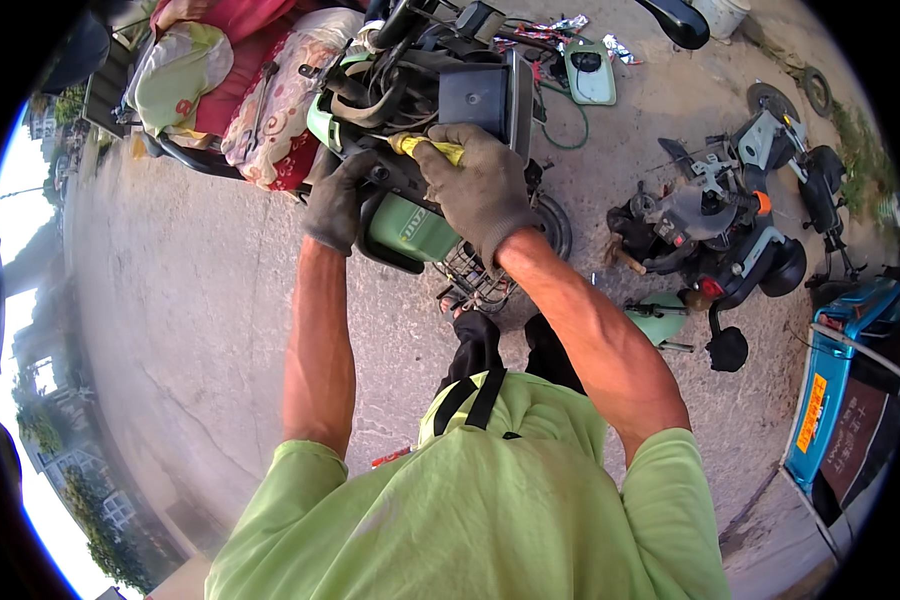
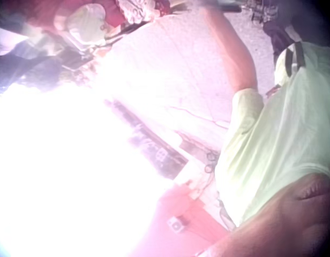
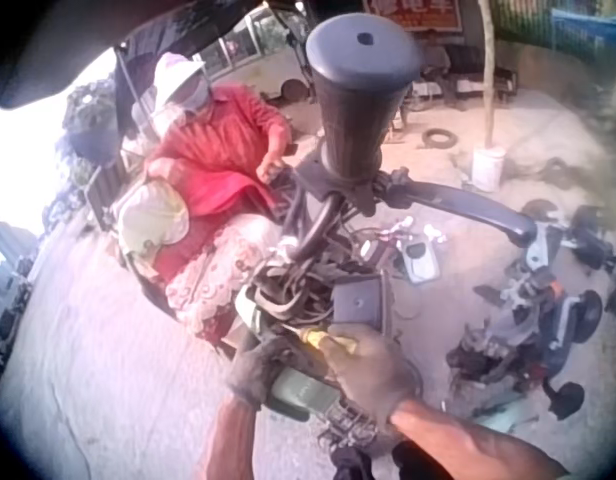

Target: The person uses a yellow screwdriver to remove screws from the front cover of a green electric scooter, then detaches the cover and sets it aside. They continue to unscrew and adjust components near the handlebars and front basket area.

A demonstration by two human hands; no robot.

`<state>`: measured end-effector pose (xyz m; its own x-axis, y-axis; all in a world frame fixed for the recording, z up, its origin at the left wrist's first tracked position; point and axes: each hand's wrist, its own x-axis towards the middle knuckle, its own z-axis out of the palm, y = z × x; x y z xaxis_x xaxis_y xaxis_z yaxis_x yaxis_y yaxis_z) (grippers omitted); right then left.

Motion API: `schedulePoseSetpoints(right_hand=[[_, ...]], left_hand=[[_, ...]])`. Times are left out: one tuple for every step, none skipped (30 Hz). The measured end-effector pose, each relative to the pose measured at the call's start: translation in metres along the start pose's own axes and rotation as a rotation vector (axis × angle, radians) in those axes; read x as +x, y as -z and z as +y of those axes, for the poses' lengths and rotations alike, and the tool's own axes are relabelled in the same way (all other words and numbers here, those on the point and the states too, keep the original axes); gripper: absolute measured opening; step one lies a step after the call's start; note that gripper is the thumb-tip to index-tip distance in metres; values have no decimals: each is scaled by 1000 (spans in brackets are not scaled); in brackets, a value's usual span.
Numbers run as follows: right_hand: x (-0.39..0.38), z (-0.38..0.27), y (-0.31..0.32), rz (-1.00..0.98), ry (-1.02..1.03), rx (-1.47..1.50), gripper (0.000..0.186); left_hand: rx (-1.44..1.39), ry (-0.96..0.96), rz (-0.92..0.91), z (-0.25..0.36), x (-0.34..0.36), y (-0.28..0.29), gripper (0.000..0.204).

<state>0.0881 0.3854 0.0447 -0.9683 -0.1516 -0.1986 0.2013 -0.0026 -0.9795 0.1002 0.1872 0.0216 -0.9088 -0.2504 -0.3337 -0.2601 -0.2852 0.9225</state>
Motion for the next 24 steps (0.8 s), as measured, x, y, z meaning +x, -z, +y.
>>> schedulePoseSetpoints(right_hand=[[1,2,-1,13,38,-34,30],[0,3,-3,23,76,-67,30],[0,2,-3,17,99,-90,30],[0,-1,-3,11,123,-113,31],[-1,-3,-2,9,147,-137,31],[1,0,-2,14,184,-164,31],[4,7,-2,19,221,-190,31],[6,6,-3,24,259,-217,31],[5,4,-4,6,224,-202,31],[3,0,-4,-11,190,-186,32],[2,-4,-3,-27,155,-170,32],[3,-2,-4,-16,181,-198,32],[6,3,-4,-5,207,-227,33],[7,4,-5,4,233,-255,33],[7,4,-5,3,222,-250,34],[6,3,-5,1,211,-244,34],[5,0,-5,-3,200,-237,35],[3,-4,-5,-15,165,-214,35],[0,-10,-4,-27,129,-190,35],[-1,-14,-3,-35,93,-167,35],[1,-9,-3,-15,147,-200,34],[7,2,-4,5,201,-234,34],[9,5,-6,22,255,-267,34],[10,6,-5,20,248,-268,34]], left_hand=[[-11,-2,-4,0,0,0,42],[-1,-7,-13,1,-1,0,42],[8,-11,-21,2,-2,0,42],[17,-16,-30,3,-3,0,41],[15,-8,-27,4,-4,-1,41],[12,-1,-25,6,-4,-2,40],[10,7,-21,6,-5,-2,39],[8,7,-17,6,-6,-2,38],[7,8,-12,6,-6,-2,37],[5,8,-7,6,-6,-2,37],[4,14,-9,7,-8,-4,36],[4,21,-10,11,-10,-7,36],[3,28,-12,12,-11,-9,36],[4,26,-9,12,-12,-9,36],[6,24,-6,12,-11,-9,36],[7,23,-4,12,-11,-9,36],[3,23,-4,10,-10,-7,37],[-2,24,-4,9,-9,-5,37],[-7,24,-3,8,-8,-3,38],[-4,27,-7,8,-9,-4,38],[-1,30,-11,9,-9,-5,39],[2,33,-15,10,-10,-6,39],[3,31,-12,9,-9,-5,39],[5,29,-10,7,-7,-4,40]])
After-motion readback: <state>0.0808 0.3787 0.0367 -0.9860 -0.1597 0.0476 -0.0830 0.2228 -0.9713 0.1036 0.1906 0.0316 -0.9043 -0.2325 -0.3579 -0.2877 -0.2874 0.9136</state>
